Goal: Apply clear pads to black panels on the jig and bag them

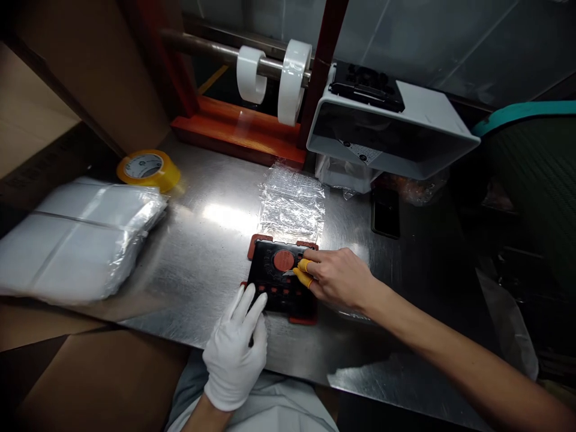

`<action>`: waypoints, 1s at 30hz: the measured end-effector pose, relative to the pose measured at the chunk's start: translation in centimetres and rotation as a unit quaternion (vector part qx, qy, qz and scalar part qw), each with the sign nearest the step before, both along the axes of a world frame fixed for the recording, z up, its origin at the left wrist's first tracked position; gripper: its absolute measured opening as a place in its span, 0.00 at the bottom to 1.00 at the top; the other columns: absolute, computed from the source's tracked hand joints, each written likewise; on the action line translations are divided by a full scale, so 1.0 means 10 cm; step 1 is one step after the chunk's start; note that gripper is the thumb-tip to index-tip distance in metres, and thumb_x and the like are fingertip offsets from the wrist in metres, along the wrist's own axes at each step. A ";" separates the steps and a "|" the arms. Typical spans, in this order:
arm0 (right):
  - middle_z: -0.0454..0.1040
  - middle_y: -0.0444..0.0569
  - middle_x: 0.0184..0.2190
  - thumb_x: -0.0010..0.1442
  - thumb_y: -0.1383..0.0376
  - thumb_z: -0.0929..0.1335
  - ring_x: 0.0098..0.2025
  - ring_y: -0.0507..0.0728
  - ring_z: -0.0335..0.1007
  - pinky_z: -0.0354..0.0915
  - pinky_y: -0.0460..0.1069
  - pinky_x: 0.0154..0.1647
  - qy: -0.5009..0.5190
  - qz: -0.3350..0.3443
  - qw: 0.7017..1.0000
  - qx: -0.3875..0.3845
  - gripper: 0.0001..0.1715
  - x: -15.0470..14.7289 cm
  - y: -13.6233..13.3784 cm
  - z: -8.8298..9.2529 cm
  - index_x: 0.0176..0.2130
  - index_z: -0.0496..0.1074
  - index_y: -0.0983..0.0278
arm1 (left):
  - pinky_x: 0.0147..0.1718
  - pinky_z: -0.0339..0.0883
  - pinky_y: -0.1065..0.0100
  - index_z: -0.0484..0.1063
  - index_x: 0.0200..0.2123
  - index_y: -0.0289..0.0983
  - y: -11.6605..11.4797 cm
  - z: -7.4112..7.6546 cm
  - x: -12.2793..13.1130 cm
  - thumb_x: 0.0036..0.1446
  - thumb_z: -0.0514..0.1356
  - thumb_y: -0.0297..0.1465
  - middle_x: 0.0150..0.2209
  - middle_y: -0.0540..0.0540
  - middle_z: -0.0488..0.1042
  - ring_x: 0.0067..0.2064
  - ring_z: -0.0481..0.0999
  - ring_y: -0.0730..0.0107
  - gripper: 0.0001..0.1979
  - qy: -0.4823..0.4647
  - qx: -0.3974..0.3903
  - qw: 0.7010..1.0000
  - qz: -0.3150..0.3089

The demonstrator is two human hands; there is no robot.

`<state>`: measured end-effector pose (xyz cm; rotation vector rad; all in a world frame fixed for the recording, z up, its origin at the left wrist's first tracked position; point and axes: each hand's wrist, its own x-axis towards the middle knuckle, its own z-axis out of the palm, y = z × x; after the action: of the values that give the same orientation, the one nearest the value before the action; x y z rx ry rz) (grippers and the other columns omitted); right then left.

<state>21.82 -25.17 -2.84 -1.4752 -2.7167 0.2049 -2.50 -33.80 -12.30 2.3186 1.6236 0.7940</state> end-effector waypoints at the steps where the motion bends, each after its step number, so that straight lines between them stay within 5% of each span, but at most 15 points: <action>1: 0.75 0.47 0.30 0.67 0.63 0.63 0.23 0.51 0.64 0.48 0.49 0.21 0.005 0.004 1.000 -0.009 0.15 0.00 0.03 0.01 0.32 0.75 0.62 | 0.56 0.67 0.56 0.68 0.61 0.46 0.00 0.01 0.00 0.60 0.57 0.21 0.67 0.51 0.63 0.67 0.63 0.55 0.28 0.001 0.001 1.000 0.000; 4: 0.78 0.47 0.35 0.67 0.60 0.65 0.27 0.52 0.69 0.58 0.48 0.24 0.098 -0.031 0.992 -0.071 0.12 0.03 0.06 0.02 0.38 0.77 0.61 | 0.56 0.67 0.55 0.69 0.61 0.46 0.00 0.02 0.00 0.60 0.57 0.21 0.67 0.51 0.62 0.67 0.63 0.55 0.27 -0.003 0.009 1.000 0.001; 8: 0.80 0.48 0.38 0.66 0.55 0.67 0.37 0.58 0.76 0.69 0.51 0.36 0.312 -0.217 0.920 -0.099 0.14 0.13 -0.10 -0.08 0.44 0.78 0.59 | 0.57 0.67 0.55 0.68 0.62 0.46 -0.02 0.01 0.00 0.61 0.58 0.21 0.67 0.50 0.63 0.67 0.63 0.56 0.27 -0.019 0.024 1.000 0.001; 13: 0.80 0.50 0.41 0.64 0.52 0.69 0.39 0.61 0.76 0.72 0.52 0.36 0.352 -0.407 0.840 -0.062 0.22 0.36 -0.65 -0.28 0.53 0.75 0.59 | 0.61 0.64 0.54 0.67 0.62 0.43 0.02 0.09 0.00 0.63 0.59 0.25 0.66 0.47 0.64 0.68 0.61 0.57 0.25 -0.042 0.019 0.999 -0.004; 19: 0.78 0.49 0.35 0.59 0.53 0.72 0.31 0.59 0.75 0.72 0.52 0.28 0.403 -0.525 0.748 -0.052 0.24 0.72 -1.29 -0.43 0.52 0.74 0.60 | 0.66 0.56 0.43 0.67 0.64 0.44 0.30 0.27 0.14 0.64 0.61 0.36 0.70 0.40 0.55 0.72 0.50 0.47 0.25 -0.005 -0.009 0.997 -0.077; 25: 0.78 0.50 0.36 0.58 0.50 0.72 0.32 0.60 0.75 0.72 0.54 0.32 0.357 -0.575 0.736 -0.010 0.26 0.93 -1.50 -0.40 0.52 0.74 0.59 | 0.62 0.62 0.44 0.73 0.56 0.42 0.50 0.27 0.25 0.65 0.60 0.33 0.67 0.39 0.61 0.71 0.54 0.46 0.17 -0.012 -0.004 0.996 -0.090; 28: 0.79 0.52 0.40 0.57 0.51 0.71 0.39 0.65 0.76 0.72 0.59 0.37 0.287 -0.624 0.727 0.012 0.25 1.14 -1.59 -0.46 0.51 0.75 0.58 | 0.61 0.65 0.49 0.74 0.50 0.38 0.43 0.23 0.14 0.65 0.58 0.28 0.64 0.39 0.66 0.68 0.62 0.52 0.11 -0.080 0.012 0.993 -0.082; 30: 0.79 0.53 0.39 0.56 0.51 0.71 0.35 0.66 0.75 0.70 0.61 0.33 0.223 -0.646 0.730 0.023 0.24 1.30 -1.68 -0.53 0.49 0.76 0.58 | 0.61 0.65 0.51 0.72 0.49 0.37 0.33 0.22 0.04 0.65 0.58 0.25 0.62 0.39 0.69 0.66 0.65 0.54 0.10 -0.123 0.026 0.990 -0.059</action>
<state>34.81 -41.96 -8.11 -2.4268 -0.8900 0.3251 -2.07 -30.55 -10.08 2.2221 1.3644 1.0585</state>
